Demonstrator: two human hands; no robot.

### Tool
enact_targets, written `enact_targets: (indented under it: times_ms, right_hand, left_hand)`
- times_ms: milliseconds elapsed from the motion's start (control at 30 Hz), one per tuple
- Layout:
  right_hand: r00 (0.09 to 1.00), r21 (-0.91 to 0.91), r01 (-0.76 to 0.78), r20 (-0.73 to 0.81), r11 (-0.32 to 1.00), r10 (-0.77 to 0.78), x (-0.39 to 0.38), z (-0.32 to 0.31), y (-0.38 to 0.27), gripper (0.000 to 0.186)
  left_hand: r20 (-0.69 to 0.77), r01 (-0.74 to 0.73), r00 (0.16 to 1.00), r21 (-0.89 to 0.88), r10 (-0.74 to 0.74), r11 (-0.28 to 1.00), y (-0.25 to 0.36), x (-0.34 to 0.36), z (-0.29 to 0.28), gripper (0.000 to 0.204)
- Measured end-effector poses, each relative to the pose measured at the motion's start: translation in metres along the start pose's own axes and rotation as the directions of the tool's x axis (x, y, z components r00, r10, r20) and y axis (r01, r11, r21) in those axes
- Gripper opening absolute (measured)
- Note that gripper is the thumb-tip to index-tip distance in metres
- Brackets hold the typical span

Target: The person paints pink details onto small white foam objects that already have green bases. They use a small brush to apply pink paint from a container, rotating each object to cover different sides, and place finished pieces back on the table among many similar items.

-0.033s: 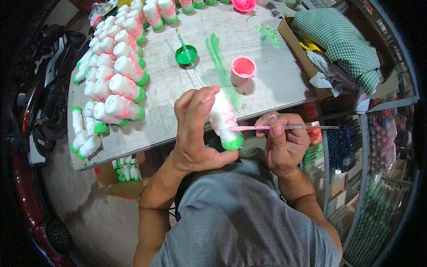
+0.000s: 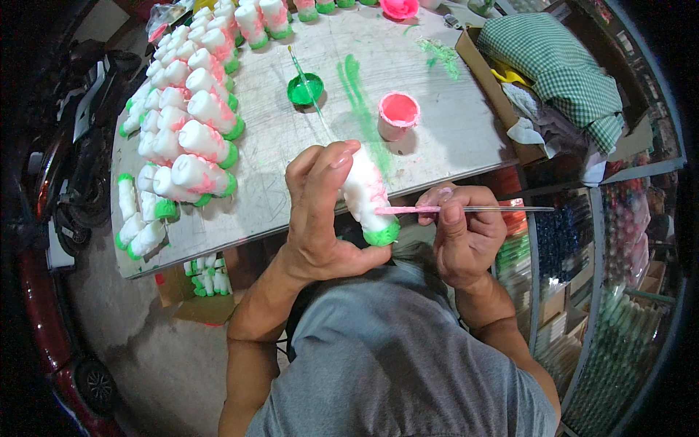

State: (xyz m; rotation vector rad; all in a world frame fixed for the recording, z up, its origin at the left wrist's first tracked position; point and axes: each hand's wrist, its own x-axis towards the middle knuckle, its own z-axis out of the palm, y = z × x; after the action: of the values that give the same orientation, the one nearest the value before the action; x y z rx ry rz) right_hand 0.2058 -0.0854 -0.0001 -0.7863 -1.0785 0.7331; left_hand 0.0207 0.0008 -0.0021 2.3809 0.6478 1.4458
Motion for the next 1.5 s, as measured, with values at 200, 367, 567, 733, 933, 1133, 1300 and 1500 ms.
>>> enact_targets:
  times_ms: [200,367,567,733,933,1133,1300,1500]
  right_hand:
    - [0.998,-0.11,0.044,-0.033,0.993,-0.048,-0.001,-0.002,-0.004,0.011]
    - [0.992,-0.189,0.116,0.078,0.975,-0.103,-0.001,0.004,-0.009,0.013]
    - [0.982,-0.334,0.186,0.08,0.924,-0.169,-0.003,0.003,-0.007,0.01]
    - [0.967,-0.271,0.245,0.134,0.931,-0.216,-0.001,-0.004,-0.006,0.008]
    - [0.982,-0.251,0.189,0.048,0.949,-0.183,-0.002,-0.003,-0.005,0.007]
    - [0.996,-0.116,0.073,-0.042,0.991,-0.079,-0.002,0.0,-0.004,0.009]
    - [0.994,-0.05,0.087,-0.056,0.995,-0.089,0.001,-0.004,0.001,0.012]
    - [0.997,-0.107,0.007,-0.071,0.994,-0.015,-0.003,-0.005,0.003,0.012]
  left_hand:
    - [0.015,0.018,1.0,0.013,-0.018,1.0,0.004,0.002,-0.004,0.113]
    - [0.02,0.028,0.999,0.021,-0.028,0.999,0.006,0.001,-0.005,0.114]
    - [0.024,0.01,1.0,0.056,-0.012,0.998,0.009,0.002,-0.006,0.114]
    - [0.017,0.02,1.0,0.037,-0.021,0.999,0.009,0.001,-0.004,0.113]
    - [-0.01,0.018,1.0,0.018,-0.018,1.0,0.006,0.0,-0.001,0.114]
    - [0.032,0.038,0.999,0.042,-0.04,0.998,0.011,0.003,-0.005,0.111]
    - [0.026,0.027,0.999,0.04,-0.028,0.999,0.01,0.003,-0.004,0.11]
    - [0.025,0.056,0.998,0.013,-0.056,0.998,0.007,0.0,-0.002,0.113]
